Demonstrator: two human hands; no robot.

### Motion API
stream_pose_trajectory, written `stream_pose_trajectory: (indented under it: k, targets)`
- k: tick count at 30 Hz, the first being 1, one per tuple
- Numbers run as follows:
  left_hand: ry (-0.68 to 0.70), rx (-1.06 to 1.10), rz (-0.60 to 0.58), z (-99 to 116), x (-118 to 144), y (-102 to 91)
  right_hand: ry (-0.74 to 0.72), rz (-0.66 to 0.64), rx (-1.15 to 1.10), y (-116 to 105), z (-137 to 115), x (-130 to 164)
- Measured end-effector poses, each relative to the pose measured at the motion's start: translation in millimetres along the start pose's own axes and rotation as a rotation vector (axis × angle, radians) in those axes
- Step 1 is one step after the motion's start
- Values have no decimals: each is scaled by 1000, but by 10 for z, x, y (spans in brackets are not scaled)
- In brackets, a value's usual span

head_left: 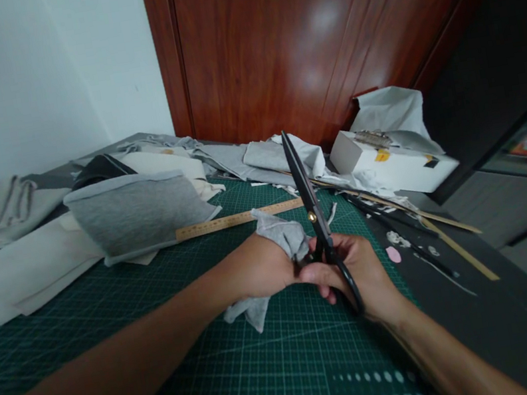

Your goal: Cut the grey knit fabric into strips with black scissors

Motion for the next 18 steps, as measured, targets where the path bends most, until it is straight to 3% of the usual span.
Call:
stream_pose_trajectory:
  k: [7, 10, 13, 15, 18]
  targets:
    - [-107, 45, -23, -63, 41, 5, -17, 86, -33, -36, -34, 8]
    - [-149, 0, 37, -57, 71, -112, -27, 127, -85, -118, -45, 6]
    - [-207, -171, 185, -87, 110, -299, -55, 145, -110, -179, -65, 16]
    - [-166, -256, 218, -66, 97, -310, -45, 121, -99, -167, -50, 18]
    - [-46, -154, 17, -55, 20, -25, 16, 66, -53, -94, 23, 15]
Point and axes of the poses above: each hand's wrist, its own x-axis away from the middle knuckle, its own y-axis out of the palm, z = x × y, the point moved 10 cm from there along -x, towards the middle knuckle, and after that the axes turned 5 degrees about -z, right-handed, at the moved point
